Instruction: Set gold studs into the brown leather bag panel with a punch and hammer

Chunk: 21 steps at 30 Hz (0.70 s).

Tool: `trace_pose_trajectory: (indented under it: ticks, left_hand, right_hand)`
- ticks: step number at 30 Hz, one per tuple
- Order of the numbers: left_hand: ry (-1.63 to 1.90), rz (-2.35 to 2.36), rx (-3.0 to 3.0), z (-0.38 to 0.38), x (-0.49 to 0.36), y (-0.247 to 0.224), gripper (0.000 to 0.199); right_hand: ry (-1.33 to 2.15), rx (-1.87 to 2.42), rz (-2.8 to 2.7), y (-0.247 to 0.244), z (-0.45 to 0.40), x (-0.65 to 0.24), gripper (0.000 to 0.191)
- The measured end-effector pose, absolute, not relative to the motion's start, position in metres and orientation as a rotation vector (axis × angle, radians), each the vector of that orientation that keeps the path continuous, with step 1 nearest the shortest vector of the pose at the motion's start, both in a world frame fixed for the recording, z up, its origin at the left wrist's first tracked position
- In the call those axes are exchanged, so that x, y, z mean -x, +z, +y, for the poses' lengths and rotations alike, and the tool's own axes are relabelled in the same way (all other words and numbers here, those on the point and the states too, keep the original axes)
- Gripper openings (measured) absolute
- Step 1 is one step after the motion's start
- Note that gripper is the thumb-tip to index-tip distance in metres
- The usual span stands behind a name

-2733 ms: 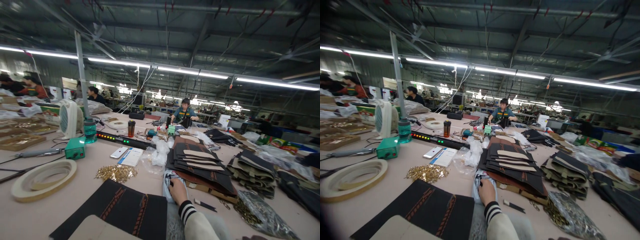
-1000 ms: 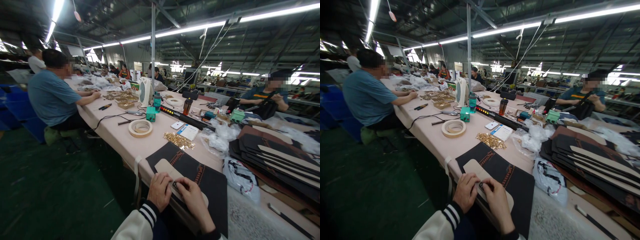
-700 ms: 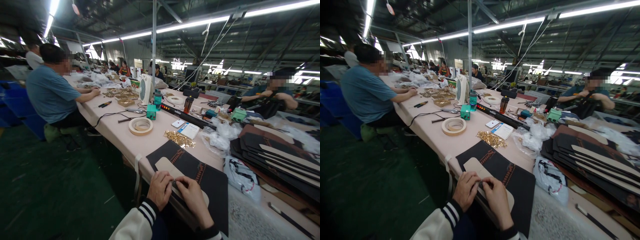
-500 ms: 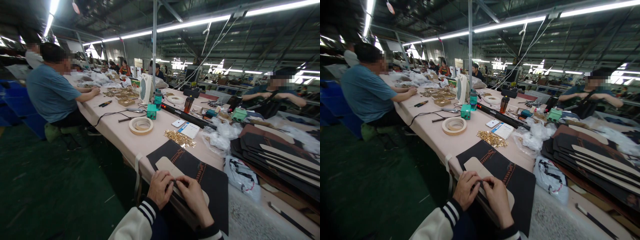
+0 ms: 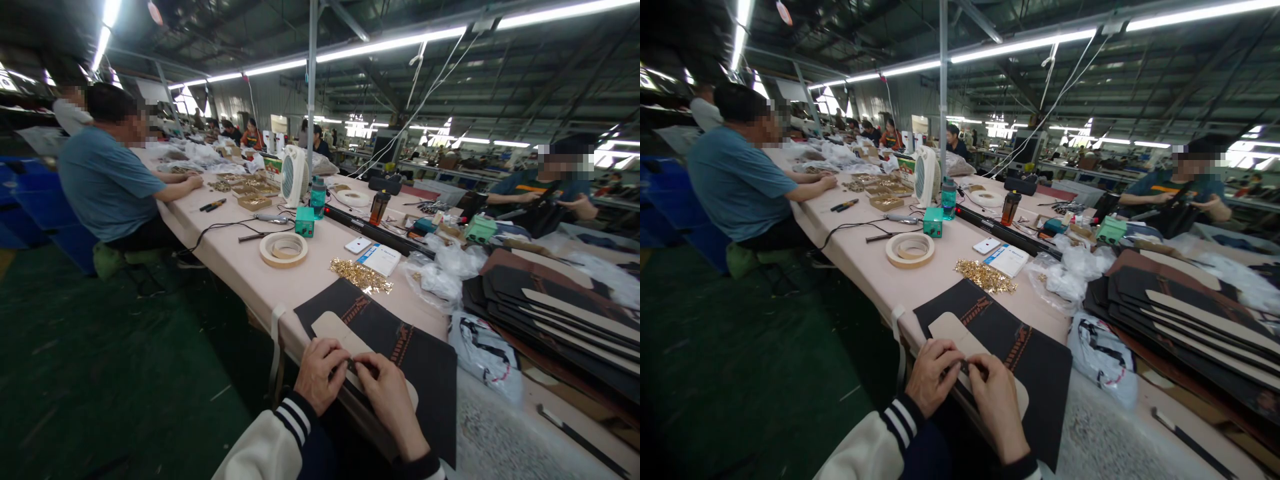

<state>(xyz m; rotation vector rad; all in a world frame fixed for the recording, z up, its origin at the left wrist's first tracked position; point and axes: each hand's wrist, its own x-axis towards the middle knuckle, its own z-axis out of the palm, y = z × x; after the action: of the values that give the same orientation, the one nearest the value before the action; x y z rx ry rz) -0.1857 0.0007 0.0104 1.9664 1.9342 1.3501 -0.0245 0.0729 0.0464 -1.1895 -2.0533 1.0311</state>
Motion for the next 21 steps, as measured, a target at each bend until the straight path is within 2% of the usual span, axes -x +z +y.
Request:
trace_pose_trajectory:
  ticks: [21]
  left_hand:
    - [1.239, 1.824, -2.041, -0.002, 0.201, 0.021, 0.025]
  right_hand:
    - [0.766, 1.120, -2.161, 0.029, 0.064, 0.020, 0.026]
